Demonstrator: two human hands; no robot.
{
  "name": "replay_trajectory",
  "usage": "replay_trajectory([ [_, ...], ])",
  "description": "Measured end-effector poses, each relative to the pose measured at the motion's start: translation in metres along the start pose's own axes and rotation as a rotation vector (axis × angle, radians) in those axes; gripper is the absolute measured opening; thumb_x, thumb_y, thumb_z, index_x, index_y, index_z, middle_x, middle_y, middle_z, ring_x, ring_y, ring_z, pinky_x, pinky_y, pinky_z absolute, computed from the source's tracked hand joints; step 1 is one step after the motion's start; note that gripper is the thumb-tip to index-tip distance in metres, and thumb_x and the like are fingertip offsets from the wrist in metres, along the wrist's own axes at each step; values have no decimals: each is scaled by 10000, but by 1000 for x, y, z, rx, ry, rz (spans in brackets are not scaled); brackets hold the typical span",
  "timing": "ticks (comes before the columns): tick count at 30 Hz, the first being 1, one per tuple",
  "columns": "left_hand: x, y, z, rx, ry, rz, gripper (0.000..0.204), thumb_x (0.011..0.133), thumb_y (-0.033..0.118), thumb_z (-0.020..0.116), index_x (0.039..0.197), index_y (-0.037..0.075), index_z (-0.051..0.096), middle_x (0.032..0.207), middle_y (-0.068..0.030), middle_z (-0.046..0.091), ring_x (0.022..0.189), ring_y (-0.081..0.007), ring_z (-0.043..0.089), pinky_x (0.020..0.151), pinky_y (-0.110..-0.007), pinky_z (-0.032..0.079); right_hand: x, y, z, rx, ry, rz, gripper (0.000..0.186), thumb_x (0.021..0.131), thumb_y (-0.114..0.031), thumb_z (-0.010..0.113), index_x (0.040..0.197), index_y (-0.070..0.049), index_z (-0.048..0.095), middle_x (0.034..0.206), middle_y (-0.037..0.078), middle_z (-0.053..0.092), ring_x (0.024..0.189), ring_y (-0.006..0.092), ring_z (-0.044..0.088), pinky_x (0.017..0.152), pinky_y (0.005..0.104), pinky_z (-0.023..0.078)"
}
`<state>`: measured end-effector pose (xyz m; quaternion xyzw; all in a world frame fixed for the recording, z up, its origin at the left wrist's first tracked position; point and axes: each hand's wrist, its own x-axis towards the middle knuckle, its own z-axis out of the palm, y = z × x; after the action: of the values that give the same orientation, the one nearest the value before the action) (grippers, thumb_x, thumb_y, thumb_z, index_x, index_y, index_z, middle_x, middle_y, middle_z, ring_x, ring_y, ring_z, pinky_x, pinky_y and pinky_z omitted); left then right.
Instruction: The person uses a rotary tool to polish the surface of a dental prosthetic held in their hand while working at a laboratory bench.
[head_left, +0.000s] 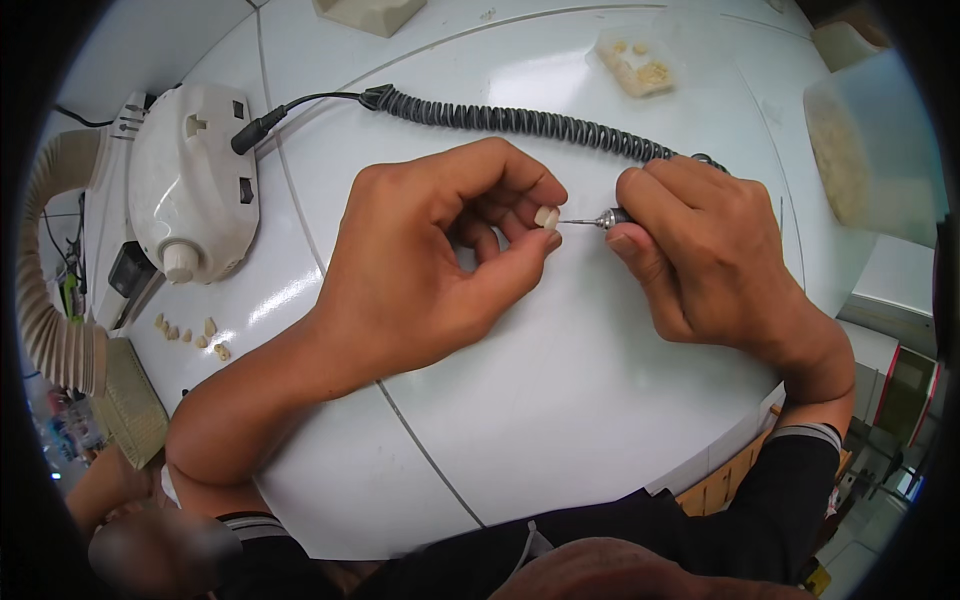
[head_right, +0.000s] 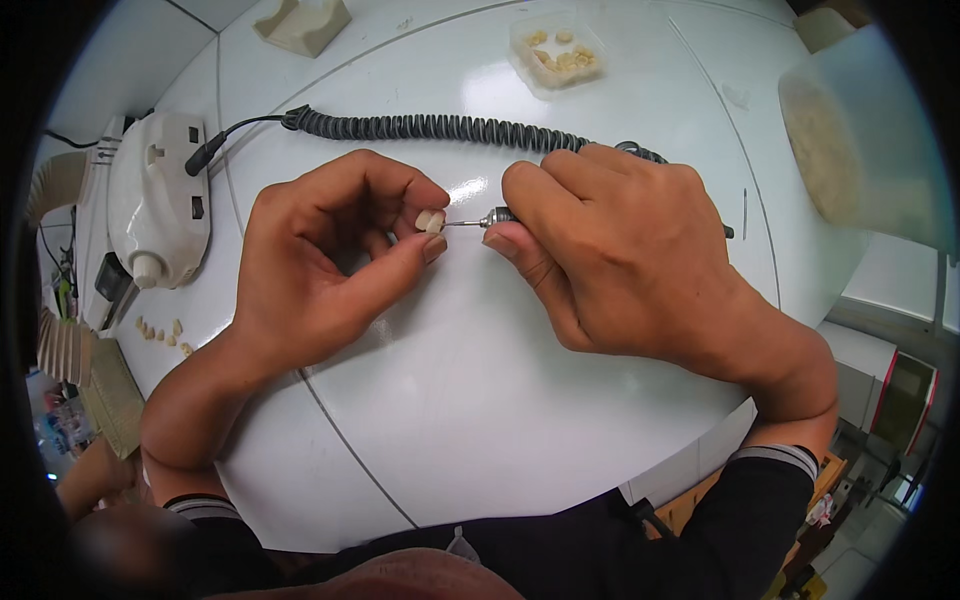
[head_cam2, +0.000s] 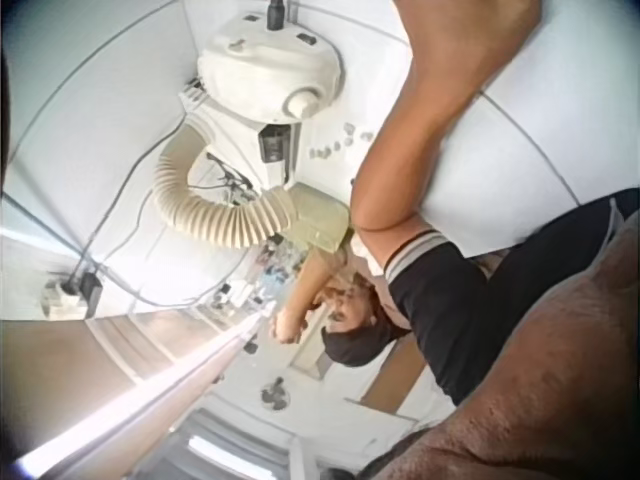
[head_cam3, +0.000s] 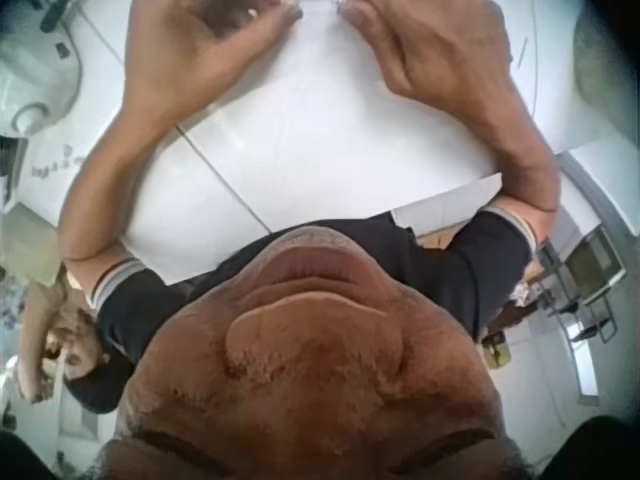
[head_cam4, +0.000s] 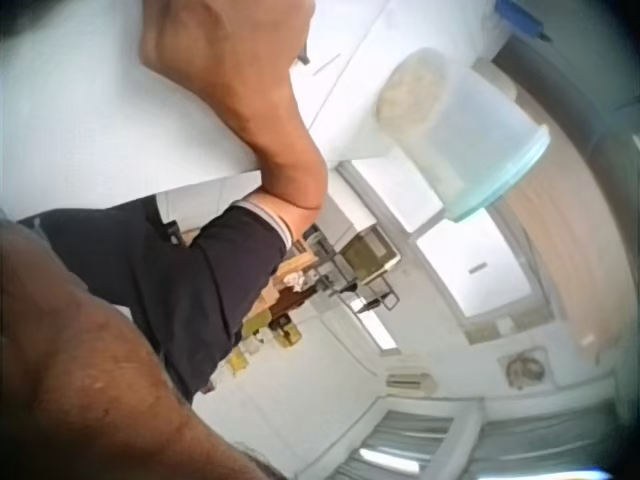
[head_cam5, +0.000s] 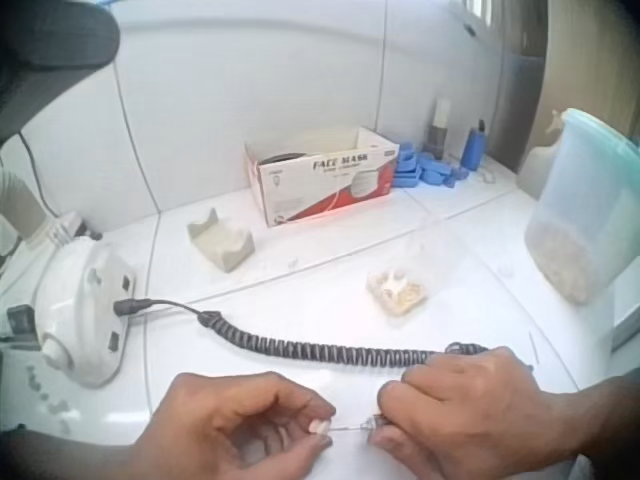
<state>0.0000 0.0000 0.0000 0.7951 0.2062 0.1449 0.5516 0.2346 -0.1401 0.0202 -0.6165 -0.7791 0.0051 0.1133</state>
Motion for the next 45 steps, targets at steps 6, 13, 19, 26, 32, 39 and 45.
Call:
replay_trajectory([
  [6, -3, 1, 7, -100, 71, 13, 251, 1021, -55, 745, 1264, -27, 798, 1074, -22, 793, 949, -40, 696, 831, -203, 533, -4, -1, 4, 52, 14, 21, 239, 1096, -231, 688, 956, -52, 614, 782, 95, 539, 676, 320, 577, 574, 445, 445],
  [13, -1, 1, 5, -22, 69, 10, 229, 1013, -26, 780, 1241, -19, 756, 1099, -19, 785, 981, -37, 689, 837, -203, 539, -4, -3, 6, 42, 23, 34, 228, 1097, -227, 695, 966, -55, 621, 783, 90, 537, 673, 313, 574, 570, 444, 440],
  [19, -1, -1, 5, -4, 55, 31, 193, 1002, -29, 799, 1188, -7, 755, 1128, -34, 792, 984, -47, 699, 841, -210, 554, -4, -3, 5, 15, 14, 41, 230, 1102, -231, 699, 972, -57, 623, 787, 84, 542, 656, 298, 572, 557, 430, 433],
  [26, -2, -2, 6, -20, 62, 40, 182, 987, -48, 797, 1163, -15, 766, 1128, -40, 792, 979, -62, 705, 850, -224, 562, -3, -5, 5, 4, -6, 46, 244, 1109, -243, 700, 971, -61, 614, 784, 78, 525, 645, 291, 561, 547, 430, 421],
  [32, -1, -1, 7, -9, 50, 13, 192, 985, -51, 776, 1176, -35, 777, 1106, -45, 792, 965, -59, 697, 850, -226, 558, -4, -5, 4, -13, -28, 47, 257, 1118, -263, 692, 973, -65, 616, 785, 77, 521, 646, 292, 561, 549, 431, 421],
  [39, 1, 0, 7, -20, 39, 12, 191, 991, -46, 768, 1181, -43, 784, 1075, -43, 792, 945, -55, 689, 845, -228, 552, -3, -6, 3, 4, -25, 38, 245, 1093, -257, 724, 975, -70, 618, 793, 74, 527, 682, 293, 580, 560, 437, 428],
  [45, 0, 1, 6, -2, 40, 15, 180, 991, -39, 768, 1171, -44, 786, 1050, -34, 783, 922, -52, 677, 837, -228, 548, -2, -6, 1, -8, -60, 59, 232, 1080, -247, 736, 979, -72, 621, 801, 73, 533, 695, 295, 590, 566, 442, 432],
])
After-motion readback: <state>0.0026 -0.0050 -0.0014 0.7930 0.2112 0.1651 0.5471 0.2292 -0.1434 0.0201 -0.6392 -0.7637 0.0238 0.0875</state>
